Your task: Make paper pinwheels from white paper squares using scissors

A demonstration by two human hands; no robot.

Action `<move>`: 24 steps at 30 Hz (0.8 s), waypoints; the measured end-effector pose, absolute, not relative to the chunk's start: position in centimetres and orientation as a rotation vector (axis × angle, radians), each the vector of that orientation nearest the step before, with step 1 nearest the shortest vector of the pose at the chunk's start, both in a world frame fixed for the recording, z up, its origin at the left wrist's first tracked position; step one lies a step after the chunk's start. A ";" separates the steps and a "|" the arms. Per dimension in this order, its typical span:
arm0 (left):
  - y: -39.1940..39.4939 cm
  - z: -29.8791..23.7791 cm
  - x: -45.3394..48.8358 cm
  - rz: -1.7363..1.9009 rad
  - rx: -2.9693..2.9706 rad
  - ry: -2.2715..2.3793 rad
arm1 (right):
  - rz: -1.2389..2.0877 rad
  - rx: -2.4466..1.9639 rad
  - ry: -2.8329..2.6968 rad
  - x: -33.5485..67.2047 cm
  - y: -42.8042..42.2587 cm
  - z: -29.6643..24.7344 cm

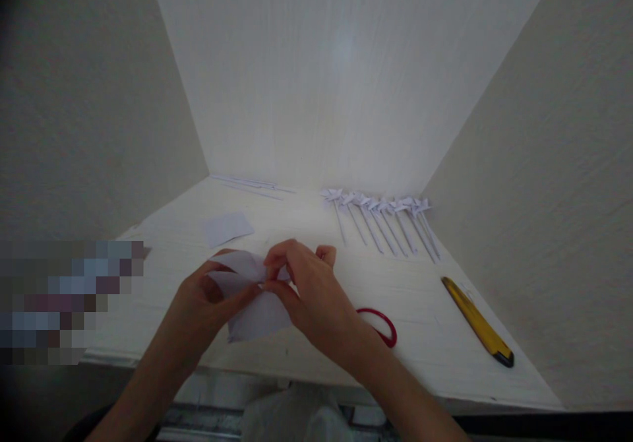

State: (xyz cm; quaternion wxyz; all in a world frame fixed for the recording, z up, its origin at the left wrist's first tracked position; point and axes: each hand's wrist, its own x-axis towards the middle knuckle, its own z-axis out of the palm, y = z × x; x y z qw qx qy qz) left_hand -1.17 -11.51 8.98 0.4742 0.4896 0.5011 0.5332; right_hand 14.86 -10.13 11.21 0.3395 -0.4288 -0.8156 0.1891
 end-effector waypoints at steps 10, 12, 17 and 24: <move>-12.6 9.5 -2.5 1.282 1.264 1.224 | 0.429 -1.129 -2.150 13.6 -11.4 11.8; -12.6 9.2 -2.6 1.272 1.281 1.228 | 0.420 -1.141 -2.146 13.3 -11.4 11.6; -11.9 8.5 -3.0 1.261 1.298 1.177 | 0.403 -1.170 -2.136 12.8 -10.7 10.8; -10.6 6.9 -3.6 1.285 1.268 1.177 | 0.436 -1.214 -2.149 12.3 -9.2 9.8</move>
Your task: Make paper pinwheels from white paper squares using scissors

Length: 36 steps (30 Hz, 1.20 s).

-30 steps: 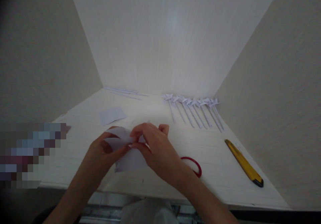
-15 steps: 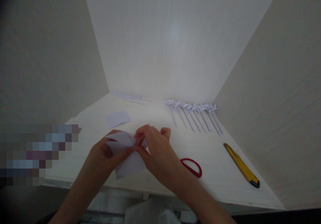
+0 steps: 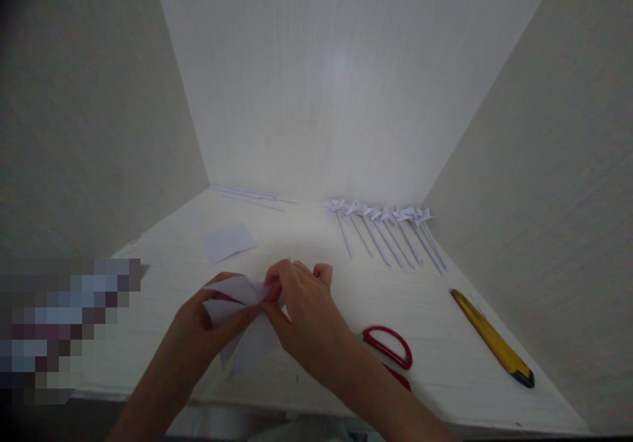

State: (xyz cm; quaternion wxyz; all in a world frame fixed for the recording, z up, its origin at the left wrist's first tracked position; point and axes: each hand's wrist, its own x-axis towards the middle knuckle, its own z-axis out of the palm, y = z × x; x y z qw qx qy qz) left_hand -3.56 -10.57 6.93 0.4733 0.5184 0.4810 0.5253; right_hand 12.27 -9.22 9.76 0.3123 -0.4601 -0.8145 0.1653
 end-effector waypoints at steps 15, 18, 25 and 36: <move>-10.4 4.6 -7.5 1.373 1.032 1.271 | 0.127 -0.949 -2.279 11.5 -11.2 9.4; -11.0 5.1 -7.3 1.395 1.028 1.242 | -0.121 -0.877 -2.397 10.7 -13.1 8.9; -12.9 6.5 -7.2 1.459 1.082 1.249 | -0.316 -0.844 -2.297 8.2 -15.9 7.3; -15.9 8.4 -7.5 1.485 1.131 1.220 | 0.115 -1.006 -1.988 6.8 -17.9 8.6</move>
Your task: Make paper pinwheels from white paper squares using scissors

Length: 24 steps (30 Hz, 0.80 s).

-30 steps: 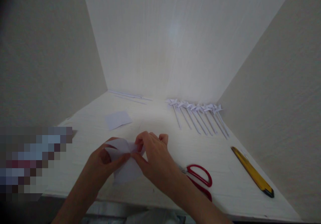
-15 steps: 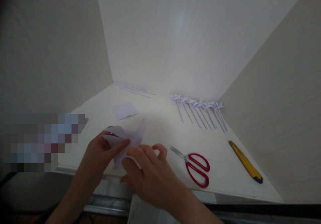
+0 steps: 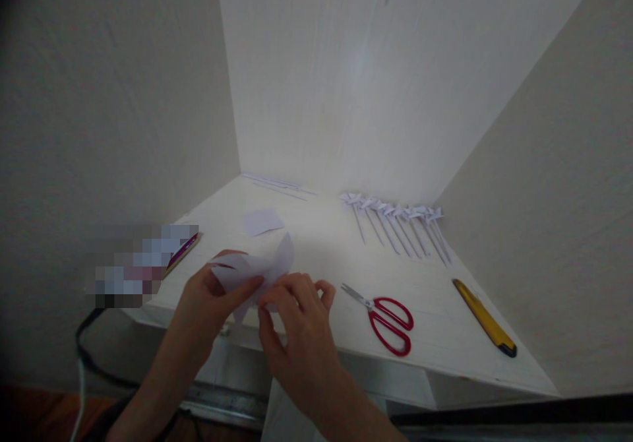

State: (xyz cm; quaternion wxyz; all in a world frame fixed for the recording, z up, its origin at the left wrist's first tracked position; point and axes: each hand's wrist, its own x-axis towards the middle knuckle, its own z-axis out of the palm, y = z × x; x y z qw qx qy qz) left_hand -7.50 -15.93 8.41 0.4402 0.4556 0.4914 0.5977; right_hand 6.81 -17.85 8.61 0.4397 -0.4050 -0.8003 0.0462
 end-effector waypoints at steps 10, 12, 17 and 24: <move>-18.2 10.2 -6.3 1.561 1.288 1.247 | 0.240 -1.141 -1.823 7.4 -18.9 10.5; -18.4 10.3 -6.0 1.574 1.298 1.241 | 0.264 -1.155 -1.817 7.6 -19.0 10.7; -18.8 10.5 -5.2 1.556 1.290 1.224 | 0.361 -1.155 -1.774 8.4 -19.4 11.1; -19.3 11.1 -4.3 1.545 1.326 1.307 | 0.518 -1.089 -1.817 9.9 -20.2 11.5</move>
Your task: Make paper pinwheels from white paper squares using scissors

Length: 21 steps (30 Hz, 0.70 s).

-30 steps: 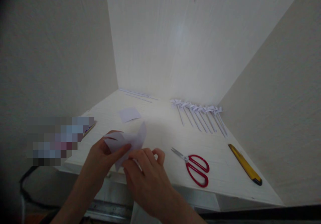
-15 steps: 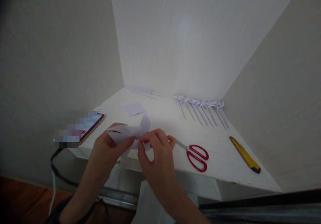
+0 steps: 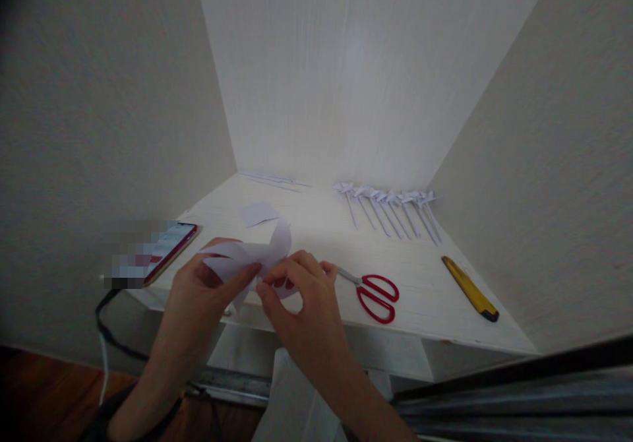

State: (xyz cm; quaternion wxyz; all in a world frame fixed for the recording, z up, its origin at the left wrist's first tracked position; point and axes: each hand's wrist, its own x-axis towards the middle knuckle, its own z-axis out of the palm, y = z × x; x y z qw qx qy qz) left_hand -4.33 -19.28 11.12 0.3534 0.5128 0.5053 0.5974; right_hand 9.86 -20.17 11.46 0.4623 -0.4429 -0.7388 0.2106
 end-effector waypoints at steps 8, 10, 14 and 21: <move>-20.2 10.5 -2.5 1.610 1.539 1.443 | 0.531 -1.112 -1.843 10.9 -20.8 11.2; -20.5 10.5 -2.1 1.640 1.634 1.500 | 0.561 -1.115 -1.802 11.2 -20.9 11.1; -21.0 10.5 -1.7 1.682 1.748 1.606 | 0.661 -1.128 -1.764 11.6 -21.1 11.0; -21.6 10.5 -1.2 1.680 1.868 1.749 | 0.631 -1.135 -1.801 11.5 -22.0 11.4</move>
